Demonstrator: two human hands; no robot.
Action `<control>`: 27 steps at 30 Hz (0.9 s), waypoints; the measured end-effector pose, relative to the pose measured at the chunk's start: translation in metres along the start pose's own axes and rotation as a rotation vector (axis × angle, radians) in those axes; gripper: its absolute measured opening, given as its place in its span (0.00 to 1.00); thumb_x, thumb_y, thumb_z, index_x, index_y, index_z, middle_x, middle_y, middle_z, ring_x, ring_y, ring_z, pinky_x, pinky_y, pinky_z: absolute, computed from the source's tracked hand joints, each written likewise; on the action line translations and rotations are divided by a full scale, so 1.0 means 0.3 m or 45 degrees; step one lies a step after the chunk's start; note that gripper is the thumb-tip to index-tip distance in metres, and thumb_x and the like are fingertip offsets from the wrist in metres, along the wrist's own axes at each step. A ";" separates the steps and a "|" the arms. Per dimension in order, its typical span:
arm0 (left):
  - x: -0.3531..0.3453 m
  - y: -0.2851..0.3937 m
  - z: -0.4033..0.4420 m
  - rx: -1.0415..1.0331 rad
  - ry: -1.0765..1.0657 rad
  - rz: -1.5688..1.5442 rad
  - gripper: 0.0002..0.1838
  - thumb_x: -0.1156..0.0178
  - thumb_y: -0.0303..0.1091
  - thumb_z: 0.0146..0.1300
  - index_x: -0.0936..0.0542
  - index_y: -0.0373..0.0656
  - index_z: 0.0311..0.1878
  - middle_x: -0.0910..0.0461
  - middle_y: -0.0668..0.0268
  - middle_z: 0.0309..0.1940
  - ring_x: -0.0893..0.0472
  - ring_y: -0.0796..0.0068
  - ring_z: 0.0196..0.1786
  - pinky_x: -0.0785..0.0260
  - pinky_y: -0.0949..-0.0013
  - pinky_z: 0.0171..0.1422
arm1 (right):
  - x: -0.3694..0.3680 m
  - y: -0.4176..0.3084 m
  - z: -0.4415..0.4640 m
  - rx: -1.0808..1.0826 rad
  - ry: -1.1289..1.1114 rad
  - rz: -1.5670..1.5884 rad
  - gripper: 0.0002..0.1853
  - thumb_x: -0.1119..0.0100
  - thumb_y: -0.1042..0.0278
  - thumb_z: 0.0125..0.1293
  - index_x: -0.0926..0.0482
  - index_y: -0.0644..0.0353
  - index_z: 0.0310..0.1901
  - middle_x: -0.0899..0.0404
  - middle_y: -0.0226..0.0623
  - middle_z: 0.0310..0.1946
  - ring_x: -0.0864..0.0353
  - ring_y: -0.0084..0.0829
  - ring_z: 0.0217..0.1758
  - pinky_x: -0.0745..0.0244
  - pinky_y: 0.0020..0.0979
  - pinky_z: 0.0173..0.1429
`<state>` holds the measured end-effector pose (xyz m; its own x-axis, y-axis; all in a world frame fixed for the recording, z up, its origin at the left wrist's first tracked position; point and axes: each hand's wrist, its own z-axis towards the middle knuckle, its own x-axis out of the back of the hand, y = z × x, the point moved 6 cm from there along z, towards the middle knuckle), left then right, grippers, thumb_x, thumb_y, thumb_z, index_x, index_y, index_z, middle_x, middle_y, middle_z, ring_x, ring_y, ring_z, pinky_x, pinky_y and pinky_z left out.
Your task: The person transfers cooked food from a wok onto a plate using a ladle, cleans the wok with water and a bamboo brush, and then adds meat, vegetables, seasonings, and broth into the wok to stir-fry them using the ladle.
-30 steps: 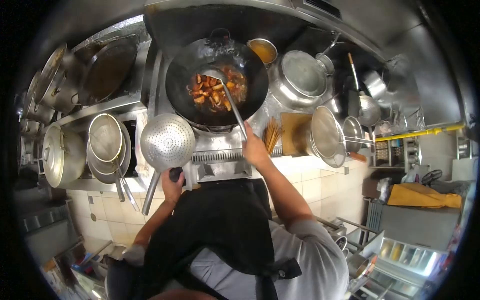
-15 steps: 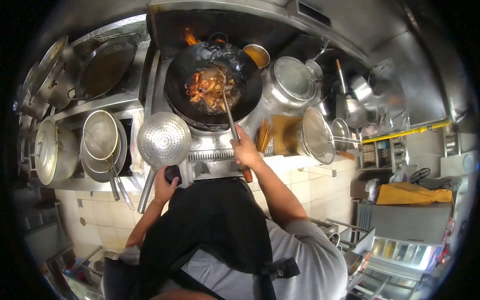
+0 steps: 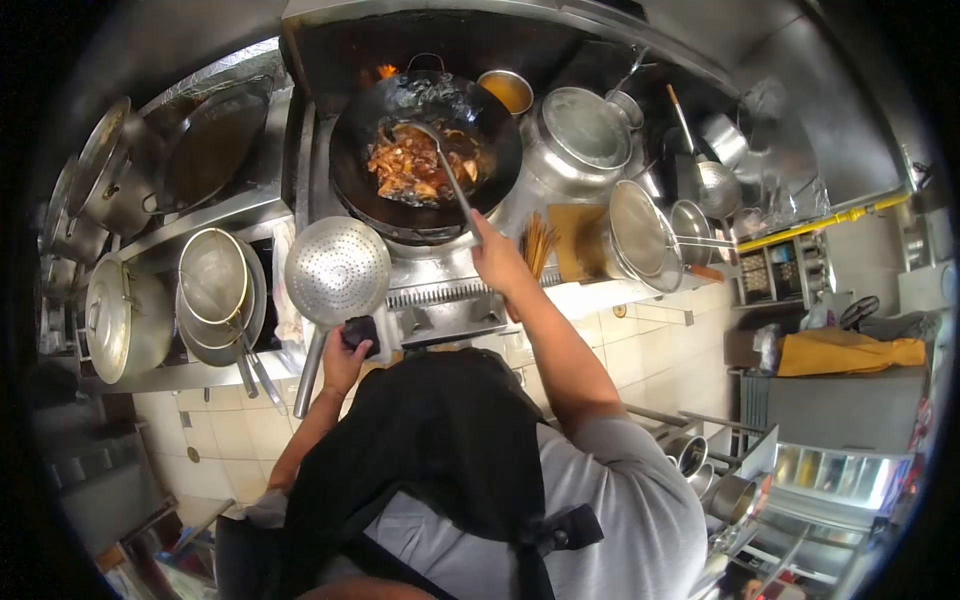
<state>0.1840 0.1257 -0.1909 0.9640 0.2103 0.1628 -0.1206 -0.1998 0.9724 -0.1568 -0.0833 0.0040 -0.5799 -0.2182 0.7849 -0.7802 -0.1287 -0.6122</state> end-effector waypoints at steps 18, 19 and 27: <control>-0.091 0.700 -0.232 -0.516 0.461 0.644 0.18 0.31 0.30 0.74 0.20 0.37 0.25 0.17 0.57 0.32 0.19 0.57 0.42 0.28 0.57 0.51 | 0.270 0.192 -0.139 0.147 -0.179 -0.156 0.40 0.45 0.74 0.74 0.40 0.42 0.86 0.14 0.71 0.44 0.13 0.68 0.49 0.18 0.60 0.59; -0.114 0.711 -0.242 -0.423 0.391 0.564 0.18 0.32 0.31 0.76 0.17 0.36 0.26 0.15 0.57 0.34 0.18 0.59 0.43 0.28 0.58 0.51 | 0.248 0.208 -0.099 0.154 -0.182 -0.155 0.40 0.45 0.74 0.74 0.40 0.42 0.86 0.14 0.71 0.44 0.13 0.68 0.49 0.18 0.60 0.59; -0.140 0.835 -0.275 -0.536 0.085 0.225 0.18 0.48 0.31 0.82 0.09 0.32 0.53 0.11 0.55 0.48 0.18 0.59 0.55 0.29 0.57 0.65 | 0.037 0.299 0.171 0.049 0.379 0.143 0.41 0.42 0.71 0.74 0.42 0.48 0.87 0.14 0.70 0.50 0.14 0.70 0.55 0.21 0.61 0.67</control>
<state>0.0939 0.1458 0.0596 0.9044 0.2716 0.3292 -0.3807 0.1651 0.9098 -0.2212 -0.1471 -0.0470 -0.7097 0.0590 0.7021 -0.7011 -0.1578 -0.6954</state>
